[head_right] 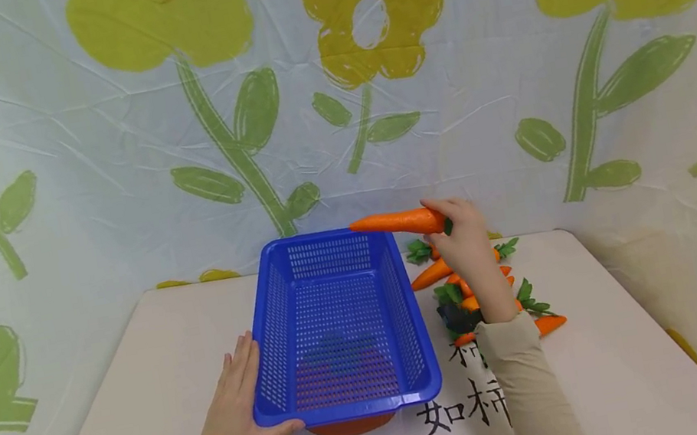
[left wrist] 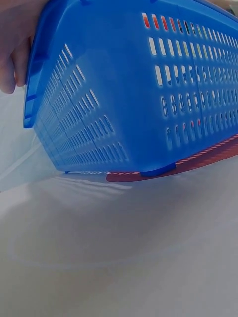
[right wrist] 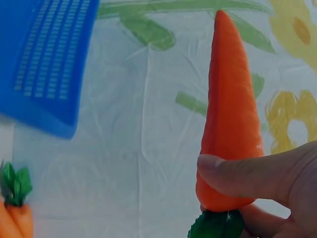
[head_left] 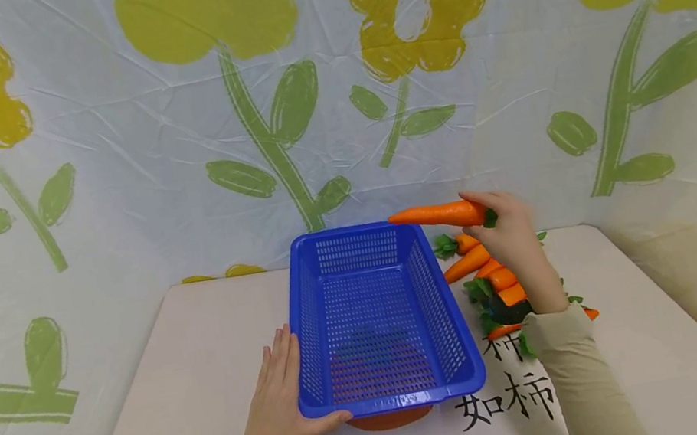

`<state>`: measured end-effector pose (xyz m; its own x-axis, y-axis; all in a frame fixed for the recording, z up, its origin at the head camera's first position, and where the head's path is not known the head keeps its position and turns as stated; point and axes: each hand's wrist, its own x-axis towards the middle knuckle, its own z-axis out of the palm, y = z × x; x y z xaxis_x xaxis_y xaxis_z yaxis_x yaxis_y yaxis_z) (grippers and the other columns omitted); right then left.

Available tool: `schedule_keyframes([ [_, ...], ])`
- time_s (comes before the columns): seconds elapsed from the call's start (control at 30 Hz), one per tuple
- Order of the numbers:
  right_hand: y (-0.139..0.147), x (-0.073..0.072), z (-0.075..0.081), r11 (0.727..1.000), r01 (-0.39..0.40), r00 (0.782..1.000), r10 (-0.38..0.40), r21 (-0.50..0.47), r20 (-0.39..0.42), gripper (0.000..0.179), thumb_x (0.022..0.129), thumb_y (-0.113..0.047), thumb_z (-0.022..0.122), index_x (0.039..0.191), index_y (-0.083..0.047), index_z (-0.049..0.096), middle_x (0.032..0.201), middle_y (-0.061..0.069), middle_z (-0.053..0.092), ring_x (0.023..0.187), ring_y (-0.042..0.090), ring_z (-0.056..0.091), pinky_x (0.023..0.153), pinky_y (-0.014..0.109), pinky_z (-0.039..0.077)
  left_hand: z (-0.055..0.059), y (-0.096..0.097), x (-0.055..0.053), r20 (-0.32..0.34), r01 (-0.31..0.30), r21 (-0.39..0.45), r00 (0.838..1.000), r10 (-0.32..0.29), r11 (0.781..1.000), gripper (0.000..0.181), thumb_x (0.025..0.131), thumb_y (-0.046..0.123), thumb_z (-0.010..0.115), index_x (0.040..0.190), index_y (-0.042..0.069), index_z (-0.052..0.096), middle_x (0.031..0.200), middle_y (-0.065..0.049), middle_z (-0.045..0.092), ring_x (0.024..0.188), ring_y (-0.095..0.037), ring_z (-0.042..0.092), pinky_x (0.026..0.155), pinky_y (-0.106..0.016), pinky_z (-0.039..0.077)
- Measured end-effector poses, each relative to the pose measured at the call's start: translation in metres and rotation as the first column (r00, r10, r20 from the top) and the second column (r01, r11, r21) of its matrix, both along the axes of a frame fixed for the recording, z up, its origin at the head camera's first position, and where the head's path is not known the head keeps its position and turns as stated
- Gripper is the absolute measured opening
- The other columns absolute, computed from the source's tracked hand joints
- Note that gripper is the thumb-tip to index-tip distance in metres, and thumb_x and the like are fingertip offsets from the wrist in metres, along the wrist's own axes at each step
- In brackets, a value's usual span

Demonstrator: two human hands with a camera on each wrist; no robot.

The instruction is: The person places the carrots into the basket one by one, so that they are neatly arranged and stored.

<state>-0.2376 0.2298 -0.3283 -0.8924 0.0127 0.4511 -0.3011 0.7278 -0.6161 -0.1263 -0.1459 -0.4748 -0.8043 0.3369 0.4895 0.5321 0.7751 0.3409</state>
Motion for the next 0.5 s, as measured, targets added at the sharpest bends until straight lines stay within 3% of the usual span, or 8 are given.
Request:
schedule_keyframes([
  [0.17, -0.024, -0.017, 0.003, 0.998, -0.013, 0.996, 0.018, -0.06, 0.082, 0.053, 0.085, 0.007, 0.07, 0.136, -0.005, 0.06, 0.137, 0.025, 0.053, 0.128, 0.045, 0.043, 0.104, 0.06, 0.041, 0.0, -0.001, -0.001, 0.005, -0.007, -0.006, 1.0, 0.007, 1.0, 0.131, 0.069, 0.084, 0.063, 0.151, -0.011, 0.025, 0.161, -0.023, 0.019, 0.148, -0.04, 0.018, 0.124, -0.036, 0.004],
  [0.5, -0.067, -0.051, -0.01, 0.997, -0.009, 0.994, 0.017, -0.07, 0.107, 0.053, 0.08, 0.008, 0.071, 0.131, -0.005, 0.065, 0.132, 0.021, 0.06, 0.123, 0.039, 0.051, 0.102, 0.053, 0.046, 0.0, 0.0, 0.0, -0.015, 0.001, 0.001, 1.0, -0.001, 1.0, 0.13, 0.07, 0.085, 0.06, 0.15, -0.011, 0.026, 0.162, -0.022, 0.018, 0.147, -0.041, 0.021, 0.124, -0.036, 0.004],
])
